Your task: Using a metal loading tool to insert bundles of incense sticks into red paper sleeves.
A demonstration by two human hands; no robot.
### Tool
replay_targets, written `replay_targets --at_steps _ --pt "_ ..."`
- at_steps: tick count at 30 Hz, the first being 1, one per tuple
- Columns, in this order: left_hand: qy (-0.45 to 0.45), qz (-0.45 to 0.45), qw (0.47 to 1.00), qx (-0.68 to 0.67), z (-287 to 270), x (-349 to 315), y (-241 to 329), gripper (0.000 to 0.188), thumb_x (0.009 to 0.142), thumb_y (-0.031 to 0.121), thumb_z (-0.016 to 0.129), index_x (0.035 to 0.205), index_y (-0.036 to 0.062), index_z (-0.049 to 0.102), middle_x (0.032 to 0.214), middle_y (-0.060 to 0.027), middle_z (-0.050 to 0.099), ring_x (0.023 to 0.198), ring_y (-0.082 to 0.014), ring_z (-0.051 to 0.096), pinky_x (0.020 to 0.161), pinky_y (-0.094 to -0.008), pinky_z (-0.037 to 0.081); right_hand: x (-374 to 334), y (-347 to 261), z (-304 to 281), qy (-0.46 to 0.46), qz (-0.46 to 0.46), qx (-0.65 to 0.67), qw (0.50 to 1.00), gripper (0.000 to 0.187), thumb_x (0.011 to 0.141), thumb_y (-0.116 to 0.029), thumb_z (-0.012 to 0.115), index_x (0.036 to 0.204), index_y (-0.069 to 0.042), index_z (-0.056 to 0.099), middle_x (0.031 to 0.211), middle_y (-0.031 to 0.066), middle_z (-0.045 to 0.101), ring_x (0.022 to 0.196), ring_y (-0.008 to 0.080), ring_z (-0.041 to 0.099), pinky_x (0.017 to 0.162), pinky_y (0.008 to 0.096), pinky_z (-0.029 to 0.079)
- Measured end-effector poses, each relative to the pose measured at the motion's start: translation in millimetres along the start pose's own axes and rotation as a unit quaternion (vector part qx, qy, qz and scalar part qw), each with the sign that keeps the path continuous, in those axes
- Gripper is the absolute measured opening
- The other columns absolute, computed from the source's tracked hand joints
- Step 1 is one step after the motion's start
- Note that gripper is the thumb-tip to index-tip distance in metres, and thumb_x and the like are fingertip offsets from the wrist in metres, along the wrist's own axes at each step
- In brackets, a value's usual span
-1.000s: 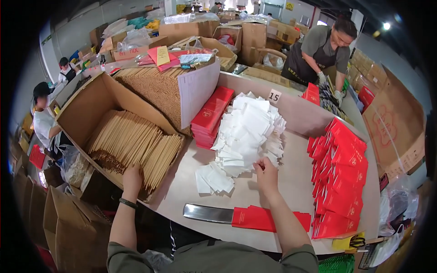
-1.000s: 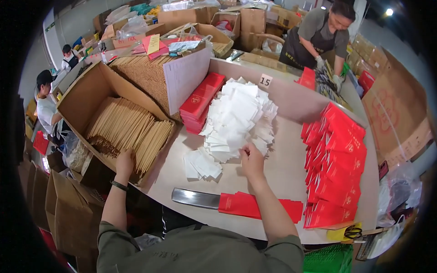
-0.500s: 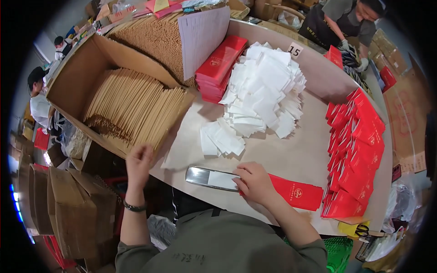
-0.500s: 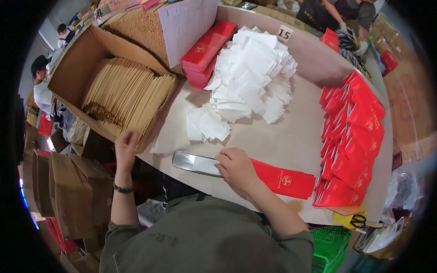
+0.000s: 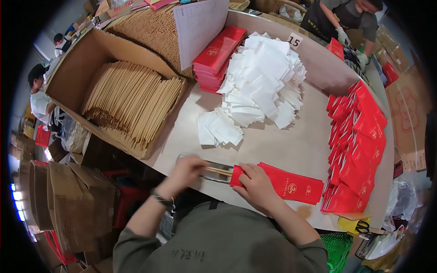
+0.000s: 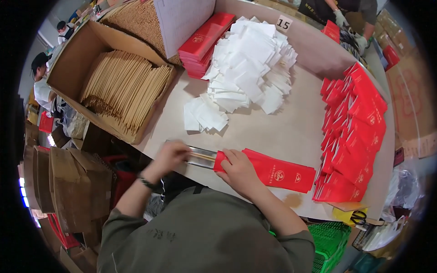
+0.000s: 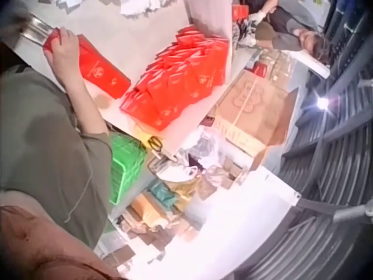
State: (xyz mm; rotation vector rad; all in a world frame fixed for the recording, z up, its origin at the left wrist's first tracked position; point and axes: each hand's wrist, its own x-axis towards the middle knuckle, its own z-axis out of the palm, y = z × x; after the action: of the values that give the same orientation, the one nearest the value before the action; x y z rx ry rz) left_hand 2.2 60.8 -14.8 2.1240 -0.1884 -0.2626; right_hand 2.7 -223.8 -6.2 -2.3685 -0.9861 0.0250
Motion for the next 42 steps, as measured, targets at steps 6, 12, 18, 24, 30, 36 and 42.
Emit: replay_targets --at_steps 6,12,18,24,30,36,42 --pt "0.23 0.057 0.965 0.115 33 14 13 0.025 0.081 0.008 0.077 0.103 0.0012 0.069 0.093 -0.0135 0.064 0.081 -0.0296 0.066 0.072 -0.0364 0.054 7 -4 3 -0.001 0.059 -0.036 0.998 0.042 0.078 -0.029 0.078 0.101 0.002 0.061 0.131 0.0274 0.055 0.122 0.0423 0.051 0.104 0.049 0.043" --pt "0.008 0.098 0.995 -0.034 75 14 38 0.036 0.089 0.017 0.068 0.121 0.0022 0.062 0.11 -0.0207 0.066 0.099 -0.0371 0.065 0.087 -0.0415 0.052 9 -2 1 0.013 0.036 0.016 0.999 0.035 0.076 -0.019 0.074 0.101 0.002 0.06 0.119 0.0239 0.059 0.111 0.0411 0.056 0.097 0.0473 0.047" --pt "0.06 0.269 0.897 0.346 9 6 34 0.066 0.06 0.034 0.09 0.113 0.0072 0.061 0.098 -0.013 0.062 0.088 -0.0321 0.062 0.075 -0.0401 0.051 14 -4 27 0.098 -0.022 0.061 0.993 0.015 0.082 -0.014 0.066 0.091 -0.002 0.063 0.088 0.0192 0.057 0.083 0.0373 0.061 0.07 0.0456 0.049" --pt "0.101 -0.026 0.983 0.153 -7 23 45 0.044 0.064 0.027 0.085 0.086 0.0029 0.056 0.077 -0.0125 0.061 0.068 -0.0311 0.06 0.062 -0.0384 0.049 -14 79 -149 0.159 0.134 -0.182 0.961 0.019 0.074 -0.02 0.073 0.067 -0.008 0.06 0.074 0.0087 0.062 0.076 0.0274 0.064 0.064 0.0404 0.051" --pt "-0.201 -0.067 0.952 -0.222 76 18 3 0.056 0.079 0.019 0.072 0.129 0.0009 0.056 0.116 -0.0111 0.065 0.105 -0.0181 0.062 0.092 -0.0341 0.051 -71 86 -85 -0.147 0.035 -0.125 0.981 0.047 0.076 -0.039 0.08 0.097 0.0 0.066 0.13 0.0265 0.057 0.128 0.0437 0.049 0.111 0.0504 0.037" --pt "-0.335 -0.075 0.879 -0.331 92 28 49 0.052 0.08 0.02 0.071 0.126 0.0013 0.056 0.114 -0.0132 0.066 0.103 -0.0246 0.064 0.091 -0.0383 0.051 -48 26 -30 -0.082 0.087 -0.105 0.987 0.042 0.081 -0.036 0.072 0.103 -0.001 0.066 0.129 0.0228 0.054 0.118 0.0396 0.054 0.101 0.0492 0.045" --pt "0.017 -0.002 0.976 0.218 43 12 40 0.051 0.075 0.029 0.078 0.115 0.0055 0.057 0.103 -0.0182 0.062 0.095 -0.0389 0.063 0.081 -0.0458 0.052 -14 13 -33 -0.104 0.309 -0.063 0.943 0.048 0.097 -0.048 0.052 0.084 -0.003 0.065 0.082 0.0218 0.068 0.08 0.0396 0.066 0.07 0.0516 0.051"
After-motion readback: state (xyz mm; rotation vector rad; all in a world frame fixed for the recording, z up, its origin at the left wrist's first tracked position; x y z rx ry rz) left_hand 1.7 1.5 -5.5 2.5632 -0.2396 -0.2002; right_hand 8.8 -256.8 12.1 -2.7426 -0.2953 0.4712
